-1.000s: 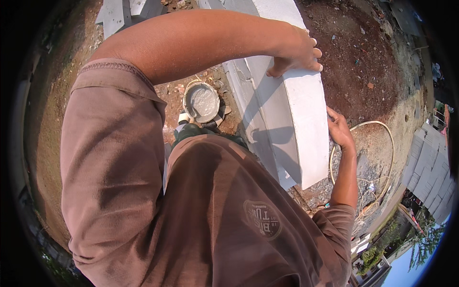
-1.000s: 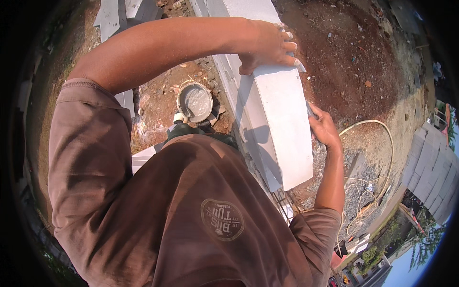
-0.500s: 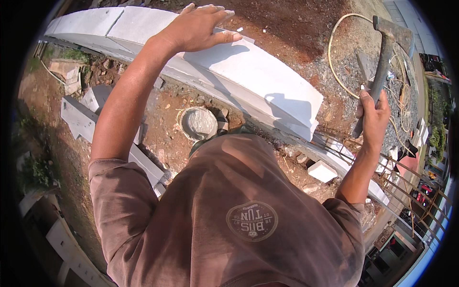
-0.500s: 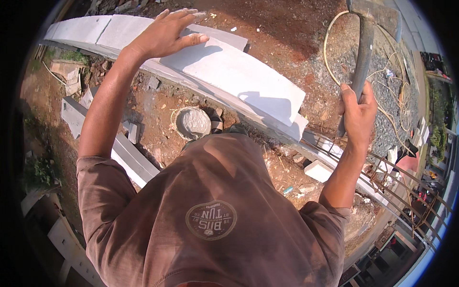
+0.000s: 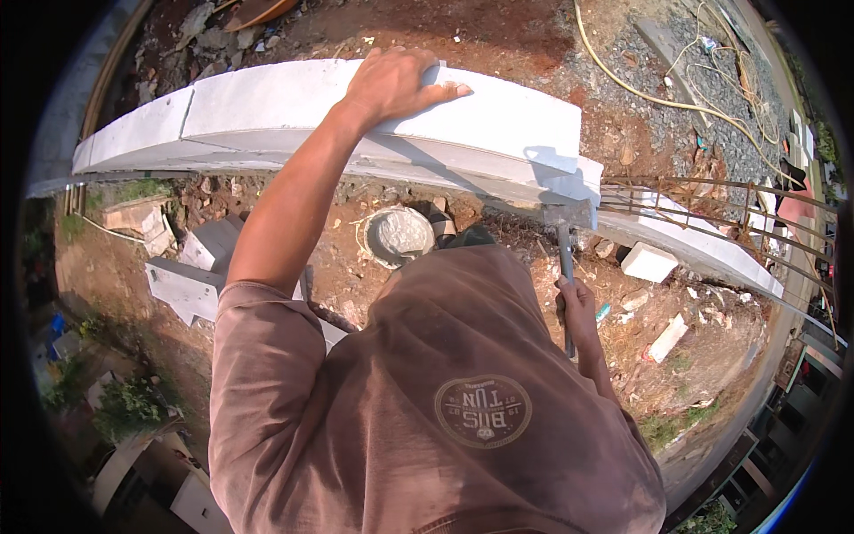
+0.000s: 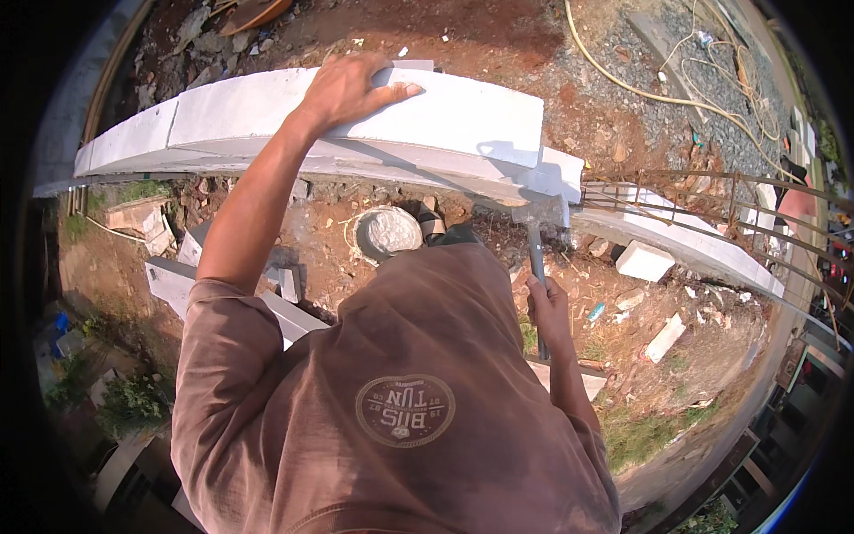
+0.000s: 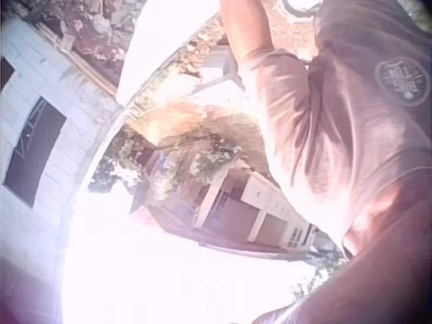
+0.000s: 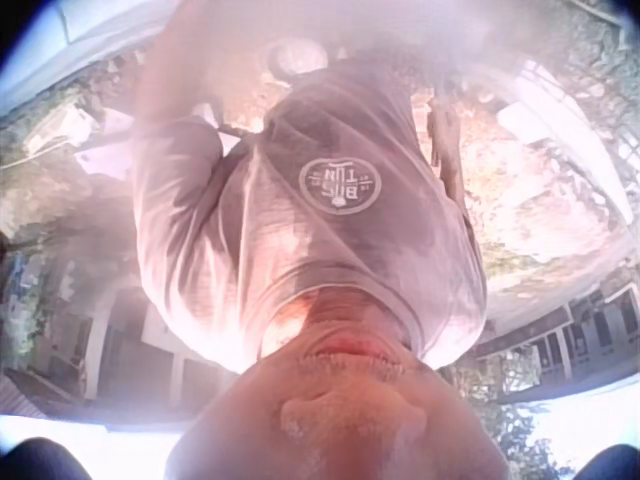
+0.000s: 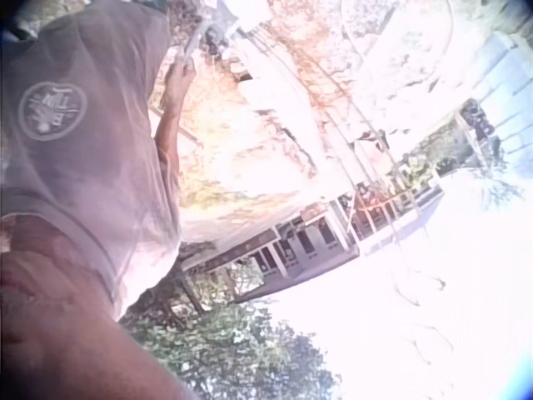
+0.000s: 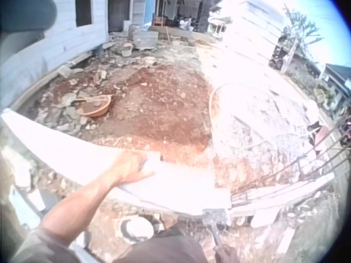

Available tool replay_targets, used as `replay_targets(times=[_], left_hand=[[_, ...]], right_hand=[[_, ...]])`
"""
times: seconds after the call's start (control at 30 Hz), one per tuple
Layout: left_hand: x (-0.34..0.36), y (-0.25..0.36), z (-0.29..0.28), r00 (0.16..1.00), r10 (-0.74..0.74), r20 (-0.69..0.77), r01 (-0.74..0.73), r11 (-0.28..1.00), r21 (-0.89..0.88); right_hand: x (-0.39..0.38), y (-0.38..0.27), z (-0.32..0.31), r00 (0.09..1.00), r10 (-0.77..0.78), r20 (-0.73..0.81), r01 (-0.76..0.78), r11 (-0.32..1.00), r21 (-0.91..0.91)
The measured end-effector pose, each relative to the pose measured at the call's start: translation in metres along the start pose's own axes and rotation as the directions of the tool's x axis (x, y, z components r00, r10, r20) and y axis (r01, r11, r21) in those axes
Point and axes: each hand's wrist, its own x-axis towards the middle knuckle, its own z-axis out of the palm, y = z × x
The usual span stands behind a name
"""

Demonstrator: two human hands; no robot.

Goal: The person places white concrete blocks onto a low wall, aligns them, and taps them into position with a hammer. The person then scoops mortar from a bucket with a trowel and applies it to the joints between blocks, smoothing the surface.

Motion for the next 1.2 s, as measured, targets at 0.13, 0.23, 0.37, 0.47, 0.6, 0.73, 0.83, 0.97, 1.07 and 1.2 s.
replay_targets(times=[0.13,0.23,0.37,0.47,0.6,0.73,0.83,0.97,1.07,1.2], left_hand=[[0.000,-0.001,0.007,0.996,0.017,-0.087,-0.015,1.000,0.026],[0.000,-0.001,0.012,0.993,0.030,-0.114,-0.029,1.000,0.008],[-0.001,0.003,0.001,1.000,0.006,-0.029,-0.007,1.000,-0.025],[0.001,0.001,0.003,1.000,0.007,-0.030,-0.008,0.999,-0.034],[0.001,0.004,0.000,1.000,0.011,0.014,-0.010,0.999,-0.035],[0.000,-0.001,0.006,0.996,0.039,-0.077,-0.041,0.999,-0.024],[0.000,-0.001,0.005,1.000,0.021,-0.006,-0.022,0.999,-0.042],[-0.006,0.002,-0.001,0.998,0.023,-0.058,-0.025,0.999,-0.032],[-0.013,-0.004,-0.016,0.988,0.114,0.103,-0.097,0.983,-0.159],[-0.034,-0.021,-0.028,0.921,0.336,0.195,-0.357,0.931,0.082]], right_hand=[[0.034,-0.019,0.019,0.978,0.010,-0.207,0.049,0.959,0.278],[0.052,-0.043,0.045,0.980,-0.014,-0.200,0.075,0.951,0.299],[0.065,-0.043,0.038,0.996,-0.070,-0.048,0.069,0.997,-0.021],[0.069,-0.050,0.035,0.989,-0.072,-0.129,0.095,0.979,0.182],[0.066,-0.058,0.046,0.994,-0.020,-0.104,0.027,0.997,0.067],[0.077,-0.058,0.029,0.995,-0.058,-0.085,0.060,0.998,0.021],[0.083,-0.061,0.044,0.989,-0.059,-0.135,0.063,0.998,0.027],[0.081,-0.065,0.034,0.998,-0.067,-0.005,0.066,0.990,-0.124],[0.072,-0.070,0.040,1.000,-0.024,-0.014,0.023,0.998,-0.064],[0.073,-0.068,0.041,0.999,-0.052,-0.016,0.051,0.997,-0.055]])
